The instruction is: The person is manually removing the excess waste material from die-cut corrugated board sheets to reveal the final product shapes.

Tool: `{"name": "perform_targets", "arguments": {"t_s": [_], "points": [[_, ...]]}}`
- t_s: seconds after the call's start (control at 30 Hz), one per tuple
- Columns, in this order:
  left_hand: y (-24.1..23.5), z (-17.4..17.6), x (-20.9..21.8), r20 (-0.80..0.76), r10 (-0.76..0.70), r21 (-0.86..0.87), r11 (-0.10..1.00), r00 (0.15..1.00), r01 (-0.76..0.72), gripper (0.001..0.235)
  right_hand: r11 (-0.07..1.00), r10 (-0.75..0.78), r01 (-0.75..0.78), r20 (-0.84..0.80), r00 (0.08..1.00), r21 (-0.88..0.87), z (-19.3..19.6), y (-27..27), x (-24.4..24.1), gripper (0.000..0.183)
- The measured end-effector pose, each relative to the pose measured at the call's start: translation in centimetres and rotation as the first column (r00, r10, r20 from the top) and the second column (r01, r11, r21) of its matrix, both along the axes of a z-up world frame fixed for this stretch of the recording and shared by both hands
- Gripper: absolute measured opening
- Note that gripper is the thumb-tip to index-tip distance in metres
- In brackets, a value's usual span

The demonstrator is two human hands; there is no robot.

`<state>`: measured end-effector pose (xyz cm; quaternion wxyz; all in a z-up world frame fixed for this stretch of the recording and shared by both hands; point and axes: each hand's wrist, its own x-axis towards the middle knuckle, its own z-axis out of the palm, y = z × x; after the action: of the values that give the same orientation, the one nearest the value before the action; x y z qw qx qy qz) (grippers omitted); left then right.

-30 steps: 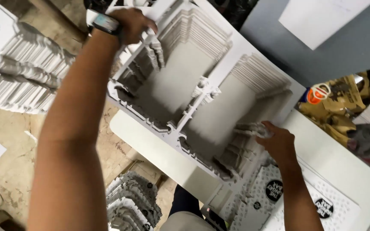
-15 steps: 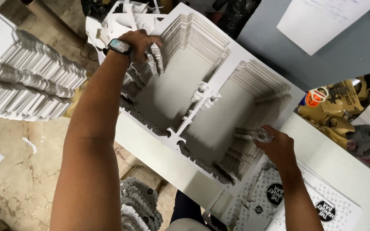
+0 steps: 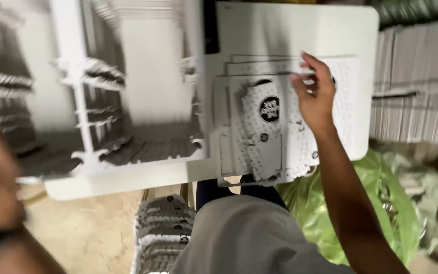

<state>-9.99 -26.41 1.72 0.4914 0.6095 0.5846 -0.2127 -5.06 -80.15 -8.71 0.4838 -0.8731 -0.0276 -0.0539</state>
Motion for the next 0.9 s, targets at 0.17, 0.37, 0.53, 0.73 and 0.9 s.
{"name": "perform_targets", "arguments": {"t_s": [0.17,0.37,0.53,0.73,0.9], "points": [[-18.3,-8.9,-14.1,0.451,-0.828,0.884,0.361,-0.334,0.298,0.011,0.675,-0.737,0.646,-0.292,0.61,-0.357,-11.6,-19.6,-14.9,0.031],[-29.4,-23.8,-19.2,-0.053,-0.995,0.069,-0.089,-0.086,0.994,0.033,0.435,-0.704,0.807,-0.709,0.03,-0.398,-25.2,-29.8,-32.4,0.043],[-33.6,-28.2,-22.6,-0.122,-0.991,-0.156,0.07,0.051,0.985,0.058,0.22,-0.175,0.973,-0.984,-0.027,-0.066,-36.1,-30.0,-38.2,0.056],[-47.3,-21.5,-21.9,-0.008,-0.904,-0.227,0.417,0.427,0.88,0.078,0.119,0.185,0.974,-0.968,0.168,0.191,-35.1,-24.9,-33.2,0.097],[-52.1,-24.7,-26.1,-0.061,0.083,-0.346,0.933,0.995,-0.099,0.063,0.744,-0.044,0.656,-0.972,0.233,0.124,-43.6,-19.5,-37.0,0.079]]}}
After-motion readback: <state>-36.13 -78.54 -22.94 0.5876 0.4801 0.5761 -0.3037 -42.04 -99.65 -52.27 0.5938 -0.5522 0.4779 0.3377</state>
